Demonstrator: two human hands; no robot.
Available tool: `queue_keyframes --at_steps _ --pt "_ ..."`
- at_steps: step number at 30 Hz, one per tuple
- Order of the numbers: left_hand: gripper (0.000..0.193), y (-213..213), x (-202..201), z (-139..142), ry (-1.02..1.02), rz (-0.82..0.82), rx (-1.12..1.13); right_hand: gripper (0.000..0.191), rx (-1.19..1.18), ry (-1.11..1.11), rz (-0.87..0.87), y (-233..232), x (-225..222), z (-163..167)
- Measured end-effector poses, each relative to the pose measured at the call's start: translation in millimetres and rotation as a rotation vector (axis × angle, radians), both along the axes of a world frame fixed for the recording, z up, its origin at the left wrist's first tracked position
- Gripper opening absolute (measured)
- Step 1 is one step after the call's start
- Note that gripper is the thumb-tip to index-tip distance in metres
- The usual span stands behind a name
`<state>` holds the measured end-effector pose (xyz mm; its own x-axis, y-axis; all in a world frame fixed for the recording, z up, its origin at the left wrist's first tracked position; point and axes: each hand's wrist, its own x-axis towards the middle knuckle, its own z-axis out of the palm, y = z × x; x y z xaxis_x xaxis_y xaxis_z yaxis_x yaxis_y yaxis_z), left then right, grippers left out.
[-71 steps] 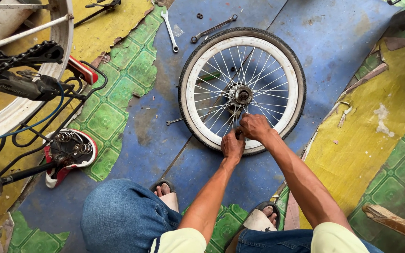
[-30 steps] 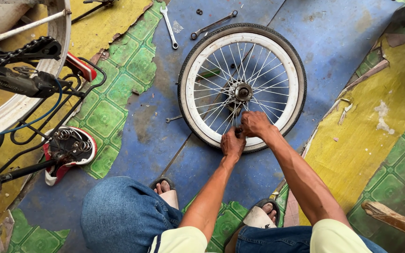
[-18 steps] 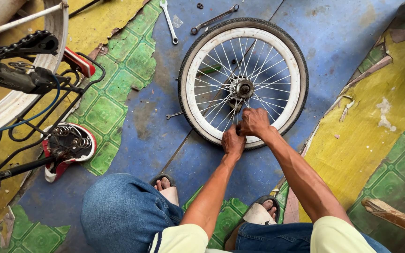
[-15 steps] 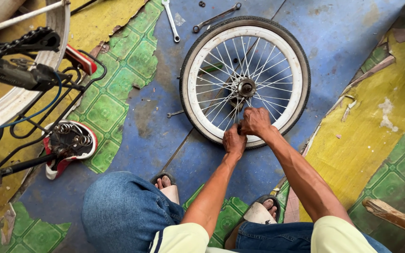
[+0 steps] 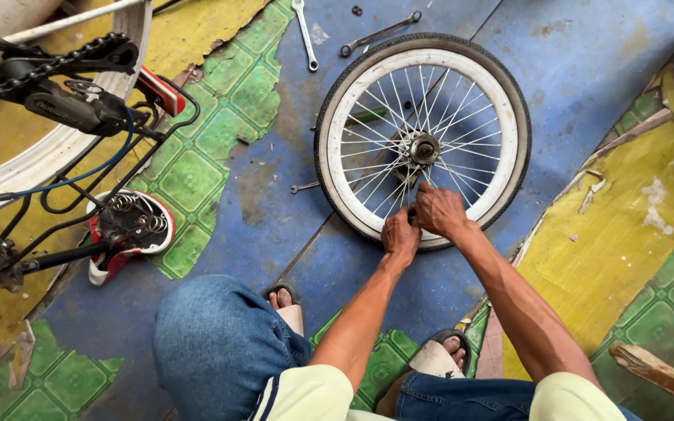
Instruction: The person removes a bicycle wheel, uses a wrench to adjust the axle nuts, and then inflates the tire using an air compressor. The wheel is handled throughout the process and placed against a wall after inflation.
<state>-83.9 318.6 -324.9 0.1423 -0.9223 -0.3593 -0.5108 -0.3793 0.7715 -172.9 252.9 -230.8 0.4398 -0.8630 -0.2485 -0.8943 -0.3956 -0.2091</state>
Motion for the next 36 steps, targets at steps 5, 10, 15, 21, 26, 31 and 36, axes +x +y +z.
queue_keyframes --at_steps 5,10,15,21,26,31,36 --pt "0.032 -1.5 0.8 -6.1 0.027 -0.005 0.0 0.018 0.013 0.045 -0.081 1.2 4.0 -5.9" --pt "0.026 2.6 6.5 -4.0 0.133 0.105 -0.096 0.027 0.095 0.075 -0.097 -1.8 10.6 -0.8" --pt "0.016 -3.5 47.9 8.0 0.032 0.187 -0.263 0.037 0.136 -0.156 -0.191 -10.5 29.9 17.4" --pt "0.021 -45.9 144.6 29.9 -0.207 0.56 -0.205 0.036 0.145 -0.155 -0.253 -16.2 44.0 31.5" --pt "0.024 -81.4 195.5 59.0 -0.317 0.798 -0.008 0.033 0.129 -0.178 -0.213 -16.1 46.9 26.9" --pt "0.03 -110.4 222.4 80.6 -0.273 0.815 0.088 0.04 0.09 -0.176 -0.15 -3.9 61.2 30.2" --pt "0.071 -130.5 216.2 92.8 -0.242 0.675 -0.105 0.074 0.115 0.015 -0.108 12.1 84.5 50.0"
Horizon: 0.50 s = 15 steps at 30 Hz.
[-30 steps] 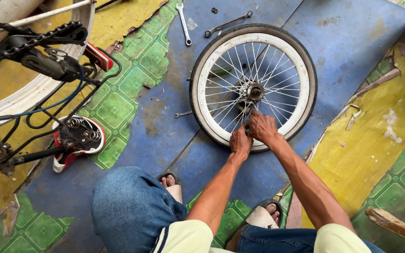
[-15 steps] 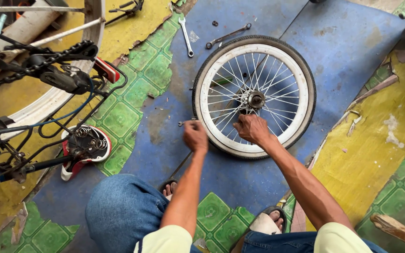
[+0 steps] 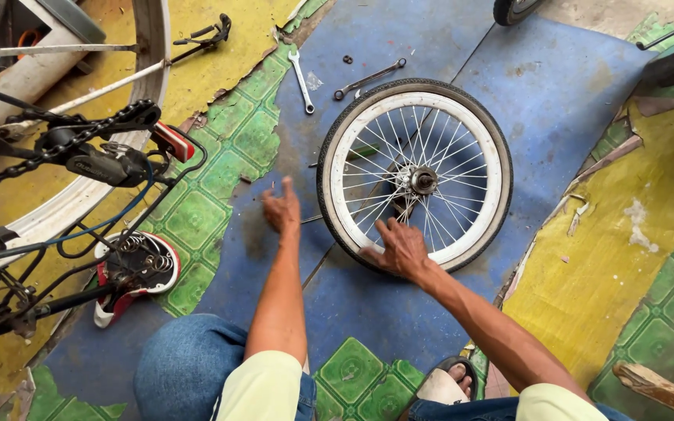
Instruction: The person removes a bicycle wheel, uses a wrench to adjust the axle nuts, and then inflates the tire using an air compressor. The wheel is handled throughout the process and placed against a wall after inflation.
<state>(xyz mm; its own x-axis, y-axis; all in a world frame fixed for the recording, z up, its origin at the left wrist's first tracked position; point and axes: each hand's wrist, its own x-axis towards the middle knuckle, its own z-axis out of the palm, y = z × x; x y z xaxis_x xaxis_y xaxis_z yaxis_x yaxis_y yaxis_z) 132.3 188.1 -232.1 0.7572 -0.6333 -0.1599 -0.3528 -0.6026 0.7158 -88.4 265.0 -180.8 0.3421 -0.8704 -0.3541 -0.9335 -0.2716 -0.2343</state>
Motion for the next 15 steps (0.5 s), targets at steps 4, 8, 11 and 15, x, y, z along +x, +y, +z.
queue_keyframes --at_steps 4,8,11,15 --pt "0.081 -5.8 -28.3 21.6 0.479 -0.264 -0.03 0.101 -0.119 -0.015 0.078 5.1 11.7 17.2" --pt "0.08 -12.8 -47.0 55.8 0.576 -0.278 0.025 0.118 0.046 0.06 0.063 7.4 19.4 31.9" --pt "0.076 -21.9 -52.1 77.1 0.44 -0.334 0.079 0.122 -0.029 0.01 0.083 5.9 23.5 48.2" --pt "0.073 -32.2 -57.7 100.0 0.339 -0.338 0.176 0.112 0.262 0.033 -0.053 -6.0 18.1 82.1"
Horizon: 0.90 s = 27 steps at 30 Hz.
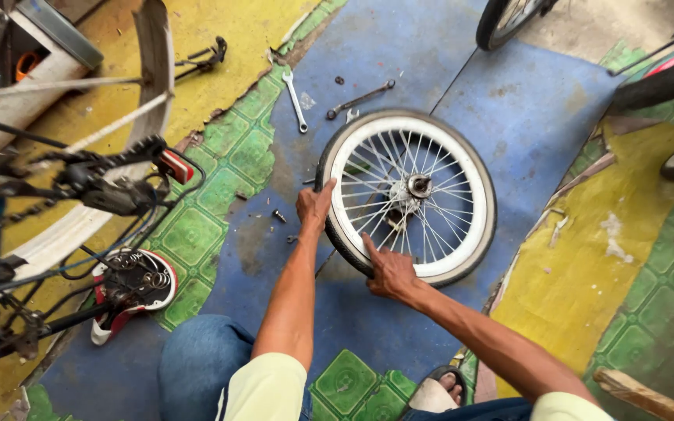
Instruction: The person removes a bicycle wheel, uses a wrench to adjust the axle nuts, and then inflates the tire using an air compressor. The wheel is handled throughout the process and placed against a wall after inflation.
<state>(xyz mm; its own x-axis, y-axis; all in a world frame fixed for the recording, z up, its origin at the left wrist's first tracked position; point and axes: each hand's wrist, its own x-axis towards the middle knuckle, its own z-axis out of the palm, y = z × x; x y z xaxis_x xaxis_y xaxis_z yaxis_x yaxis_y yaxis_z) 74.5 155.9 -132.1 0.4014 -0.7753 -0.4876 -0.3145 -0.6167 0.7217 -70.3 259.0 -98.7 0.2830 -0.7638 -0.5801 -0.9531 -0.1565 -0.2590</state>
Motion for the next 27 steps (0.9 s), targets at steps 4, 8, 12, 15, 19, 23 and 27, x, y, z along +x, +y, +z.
queue_keyframes --at_steps 4,8,12,15,19,23,27 --pt "0.063 -9.1 -15.3 46.5 0.355 0.203 -0.053 0.101 0.021 0.022 -0.032 -15.6 -22.9 60.0" --pt "0.054 -27.0 -40.2 125.4 0.762 0.301 0.01 0.097 -0.057 -0.034 -0.139 -42.0 -60.7 131.5" --pt "0.052 -46.8 -57.5 218.5 1.058 0.286 0.019 0.086 -0.063 -0.094 -0.161 -98.0 -109.8 215.1" --pt "0.049 -53.6 -66.9 282.8 1.062 0.166 -0.003 0.06 0.099 -0.52 -0.415 -119.5 -144.7 277.7" --pt "0.048 -43.8 -81.0 358.0 0.871 -0.015 0.018 0.038 0.213 -0.475 -0.56 -119.5 -149.9 358.5" --pt "0.049 -6.7 -82.7 422.6 0.782 -0.178 -0.041 0.032 0.364 -0.607 -0.778 -101.9 -147.3 448.6" --pt "0.038 13.2 -70.9 504.0 0.446 -0.223 0.123 0.032 0.391 -0.716 -0.89 -93.3 -163.7 543.3"
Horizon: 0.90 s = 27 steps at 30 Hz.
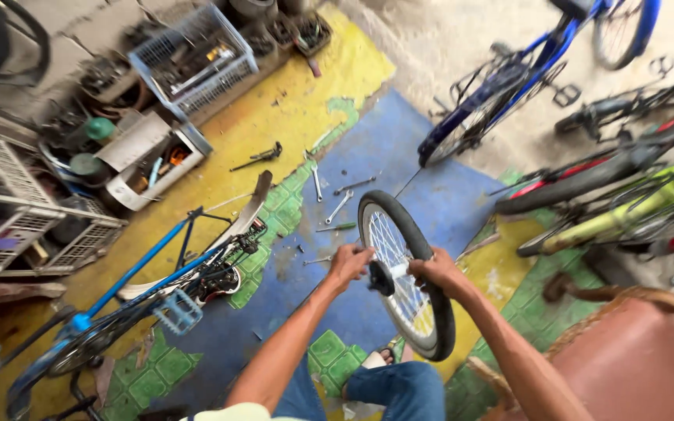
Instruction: The person removes a bicycle wheel, uses a wrench to adjust the axle nuts, and then inflates the tire using an air compressor. The wheel is handled throughout the process and placed against a wall after inflation.
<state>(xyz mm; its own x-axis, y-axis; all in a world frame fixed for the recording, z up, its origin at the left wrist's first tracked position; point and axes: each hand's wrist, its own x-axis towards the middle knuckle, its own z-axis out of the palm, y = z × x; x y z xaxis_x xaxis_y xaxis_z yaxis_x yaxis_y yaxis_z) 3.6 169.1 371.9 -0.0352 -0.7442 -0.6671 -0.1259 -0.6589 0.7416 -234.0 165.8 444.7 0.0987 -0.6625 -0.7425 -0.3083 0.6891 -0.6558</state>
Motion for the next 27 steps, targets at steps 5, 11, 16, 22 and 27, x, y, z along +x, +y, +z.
queue_keyframes --at_steps 5,11,16,22,27 --pt "0.045 -49.7 11.6 178.6 -0.28 -0.153 -0.472 0.025 -0.089 -0.055 -0.029 -20.5 -15.8 84.5" --pt "0.052 -85.1 -47.7 446.5 0.149 -0.967 -1.271 0.016 -0.161 -0.126 -0.055 -96.1 -6.8 177.8" --pt "0.052 -50.7 -136.3 546.8 0.289 -1.22 -1.491 0.015 -0.185 -0.093 -0.067 -171.7 5.9 249.7" --pt "0.052 -137.3 -164.7 539.7 0.312 -1.266 -1.493 0.014 -0.225 -0.024 -0.128 -248.5 -17.0 281.7" --pt "0.052 -247.3 -177.7 533.9 0.2 -1.224 -1.491 0.014 -0.179 -0.216 -0.191 -354.5 -38.8 279.7"
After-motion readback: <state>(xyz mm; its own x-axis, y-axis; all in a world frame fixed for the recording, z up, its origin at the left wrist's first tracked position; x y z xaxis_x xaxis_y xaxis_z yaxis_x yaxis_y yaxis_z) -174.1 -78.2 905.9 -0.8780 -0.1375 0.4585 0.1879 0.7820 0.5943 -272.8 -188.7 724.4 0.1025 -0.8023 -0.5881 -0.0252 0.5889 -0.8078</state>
